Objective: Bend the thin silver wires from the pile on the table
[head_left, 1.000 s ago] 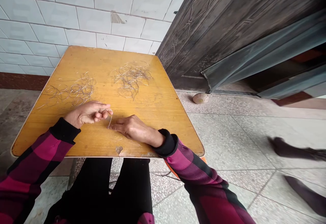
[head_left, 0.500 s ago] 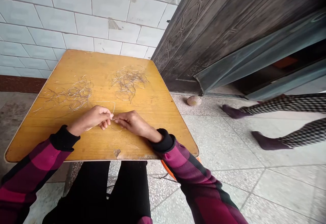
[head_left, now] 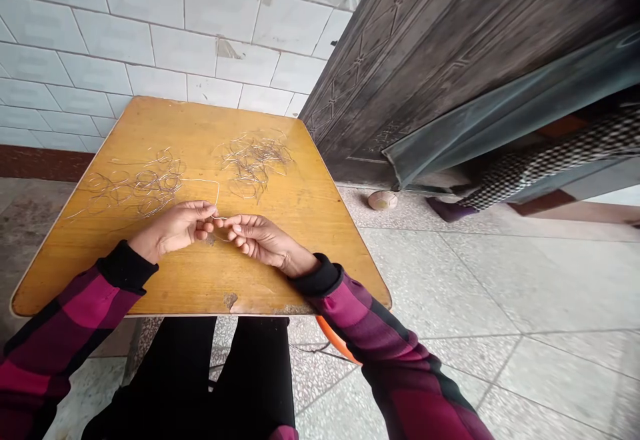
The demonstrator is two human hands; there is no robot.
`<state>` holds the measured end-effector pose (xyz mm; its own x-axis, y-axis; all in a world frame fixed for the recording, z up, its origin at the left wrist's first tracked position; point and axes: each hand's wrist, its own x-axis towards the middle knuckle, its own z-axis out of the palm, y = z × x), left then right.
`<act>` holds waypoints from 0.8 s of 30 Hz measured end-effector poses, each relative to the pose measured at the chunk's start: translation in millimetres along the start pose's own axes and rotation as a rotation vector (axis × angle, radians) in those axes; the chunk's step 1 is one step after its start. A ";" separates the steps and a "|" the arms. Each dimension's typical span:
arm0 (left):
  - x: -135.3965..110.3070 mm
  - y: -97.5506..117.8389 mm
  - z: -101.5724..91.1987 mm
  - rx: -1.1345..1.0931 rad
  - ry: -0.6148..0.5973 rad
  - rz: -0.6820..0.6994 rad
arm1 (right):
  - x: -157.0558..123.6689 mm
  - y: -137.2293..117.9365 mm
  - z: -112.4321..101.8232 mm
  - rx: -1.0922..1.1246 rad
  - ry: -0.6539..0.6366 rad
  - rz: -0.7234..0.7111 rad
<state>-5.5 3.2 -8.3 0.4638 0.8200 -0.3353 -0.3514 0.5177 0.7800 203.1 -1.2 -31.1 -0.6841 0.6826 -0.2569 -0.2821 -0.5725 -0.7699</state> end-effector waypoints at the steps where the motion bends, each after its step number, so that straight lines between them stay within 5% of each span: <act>1: 0.7 0.9 -0.9 -0.041 -0.011 -0.008 | 0.0 1.6 0.3 0.056 -0.031 0.005; 9: 2.2 5.1 -4.8 -0.141 -0.023 -0.038 | -1.2 18.6 12.1 0.107 -0.159 -0.052; 24: 3.4 3.0 -2.6 -0.140 0.074 -0.003 | -3.3 31.9 25.1 0.165 -0.073 -0.056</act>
<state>-7.1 8.2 -8.5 0.4057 0.8315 -0.3794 -0.4628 0.5448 0.6993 179.5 -33.2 -40.1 -0.7099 0.6838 -0.1686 -0.4233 -0.6056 -0.6738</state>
